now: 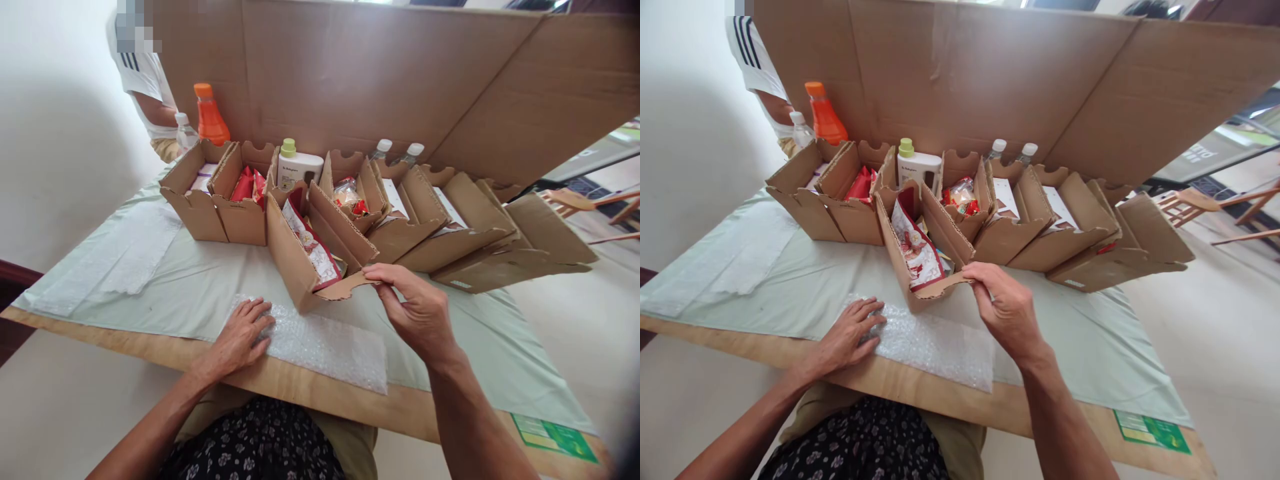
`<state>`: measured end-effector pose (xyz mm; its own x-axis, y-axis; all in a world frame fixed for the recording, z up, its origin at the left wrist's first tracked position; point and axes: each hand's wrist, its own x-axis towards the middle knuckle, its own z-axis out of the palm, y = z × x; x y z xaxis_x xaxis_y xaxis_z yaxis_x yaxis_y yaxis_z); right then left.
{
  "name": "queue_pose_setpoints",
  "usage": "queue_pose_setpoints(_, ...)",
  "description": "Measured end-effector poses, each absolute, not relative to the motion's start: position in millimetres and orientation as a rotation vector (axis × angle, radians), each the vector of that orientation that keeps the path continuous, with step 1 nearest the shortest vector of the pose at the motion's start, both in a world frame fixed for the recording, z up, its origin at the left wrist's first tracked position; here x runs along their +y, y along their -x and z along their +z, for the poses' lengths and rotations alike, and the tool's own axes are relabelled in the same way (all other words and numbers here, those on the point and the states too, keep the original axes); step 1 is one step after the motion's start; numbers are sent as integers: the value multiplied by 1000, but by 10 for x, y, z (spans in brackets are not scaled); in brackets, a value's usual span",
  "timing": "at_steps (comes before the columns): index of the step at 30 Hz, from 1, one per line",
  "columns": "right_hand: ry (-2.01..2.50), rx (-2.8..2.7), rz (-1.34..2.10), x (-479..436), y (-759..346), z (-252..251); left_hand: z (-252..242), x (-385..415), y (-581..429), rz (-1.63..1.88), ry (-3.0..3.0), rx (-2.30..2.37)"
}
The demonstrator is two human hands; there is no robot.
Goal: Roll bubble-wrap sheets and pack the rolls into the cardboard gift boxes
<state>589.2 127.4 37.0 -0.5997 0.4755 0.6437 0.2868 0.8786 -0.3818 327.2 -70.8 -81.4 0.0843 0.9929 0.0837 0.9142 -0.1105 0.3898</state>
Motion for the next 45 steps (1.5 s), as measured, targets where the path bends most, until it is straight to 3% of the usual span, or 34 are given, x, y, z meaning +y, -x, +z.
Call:
queue_pose_setpoints(7, 790, -2197, 328, 1857, -6560, 441, -762, -736, -3248, 463, -2093, 1914)
queue_pose_setpoints(14, 1172, -1435, 659, 2156, -7079, 170, -680, -624, -3306, 825, -1924, 1959)
queue_pose_setpoints(22, 1138, -1920, 1146, 1627, -7355, -618, -386, -71, -3728, 976, -1573, 1736)
queue_pose_setpoints(32, 1183, -1799, 795, 1788, -7011, -661, -526, 459, -4176, 1099, -1450, 1534)
queue_pose_setpoints(39, 1330, -1878, 600, 1331, -7151, -1011, -600, 44, -3816, 944, -1645, 1763)
queue_pose_setpoints(45, 1127, -2238, 311, 572, -6538, -938, -668, -316, -3816, 709, -2034, 1787)
